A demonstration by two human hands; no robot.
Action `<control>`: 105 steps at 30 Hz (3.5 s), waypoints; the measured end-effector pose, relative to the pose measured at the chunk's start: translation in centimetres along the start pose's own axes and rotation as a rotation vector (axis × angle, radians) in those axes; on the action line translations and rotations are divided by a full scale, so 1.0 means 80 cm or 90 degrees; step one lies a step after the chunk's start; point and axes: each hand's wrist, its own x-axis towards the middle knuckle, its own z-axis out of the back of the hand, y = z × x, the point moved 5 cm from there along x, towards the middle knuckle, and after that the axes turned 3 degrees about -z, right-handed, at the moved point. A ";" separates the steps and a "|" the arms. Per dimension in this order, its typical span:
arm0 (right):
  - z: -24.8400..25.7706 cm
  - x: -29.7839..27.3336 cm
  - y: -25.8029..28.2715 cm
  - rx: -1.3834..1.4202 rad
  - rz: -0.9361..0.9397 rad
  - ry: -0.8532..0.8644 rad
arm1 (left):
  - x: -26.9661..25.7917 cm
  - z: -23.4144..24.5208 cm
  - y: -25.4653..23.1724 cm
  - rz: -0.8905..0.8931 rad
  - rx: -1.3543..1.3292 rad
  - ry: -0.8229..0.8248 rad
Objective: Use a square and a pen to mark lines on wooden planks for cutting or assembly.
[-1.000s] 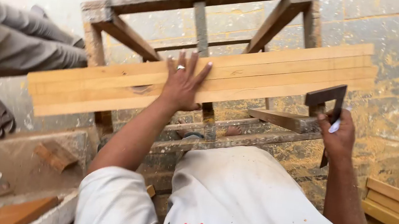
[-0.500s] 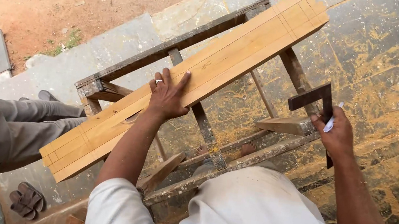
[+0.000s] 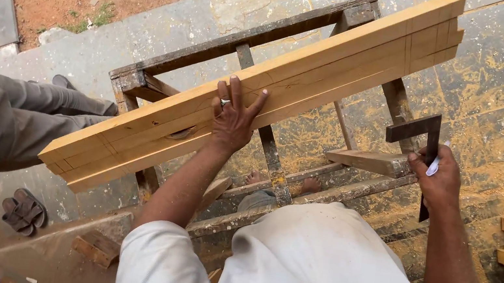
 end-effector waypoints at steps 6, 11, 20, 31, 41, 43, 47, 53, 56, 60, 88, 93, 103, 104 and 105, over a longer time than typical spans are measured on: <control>0.020 0.045 0.006 0.098 0.018 0.048 | -0.052 -0.020 -0.050 0.073 0.222 -0.149; 0.045 0.068 0.017 0.032 0.090 0.033 | -0.106 -0.013 -0.087 0.076 0.186 -0.164; 0.030 0.006 0.147 -0.180 0.313 0.081 | -0.034 0.174 -0.136 0.096 -0.805 -0.036; 0.054 0.037 0.225 0.025 0.619 0.053 | 0.021 0.227 -0.175 0.049 -1.085 0.148; 0.151 0.209 0.097 0.195 0.401 0.170 | 0.138 0.173 -0.274 0.169 -0.404 -0.170; 0.157 0.215 0.097 0.173 0.416 0.199 | 0.140 0.163 -0.289 0.196 -0.393 -0.162; 0.157 0.222 0.133 0.090 0.474 0.250 | 0.152 0.163 -0.299 0.219 -0.363 -0.173; 0.112 0.226 0.162 0.009 0.484 0.286 | 0.164 0.167 -0.298 0.194 -0.340 -0.159; 0.086 0.225 0.193 0.009 0.506 0.330 | 0.171 0.169 -0.294 0.184 -0.339 -0.149; 0.043 0.239 0.190 -0.008 0.496 0.407 | 0.173 0.183 -0.293 0.171 -0.325 -0.145; 0.031 0.233 0.196 -0.156 0.586 0.404 | 0.172 0.166 -0.298 0.186 -0.302 -0.133; 0.043 0.268 0.182 -0.034 0.433 0.361 | 0.174 0.176 -0.298 0.181 -0.325 -0.130; 0.047 0.292 0.171 0.118 0.303 0.353 | 0.192 0.177 -0.310 0.161 -0.324 -0.144; 0.048 0.293 0.173 0.126 0.303 0.356 | 0.196 0.179 -0.311 0.156 -0.328 -0.148; 0.052 0.294 0.171 0.131 0.299 0.357 | 0.198 0.180 -0.315 0.149 -0.335 -0.150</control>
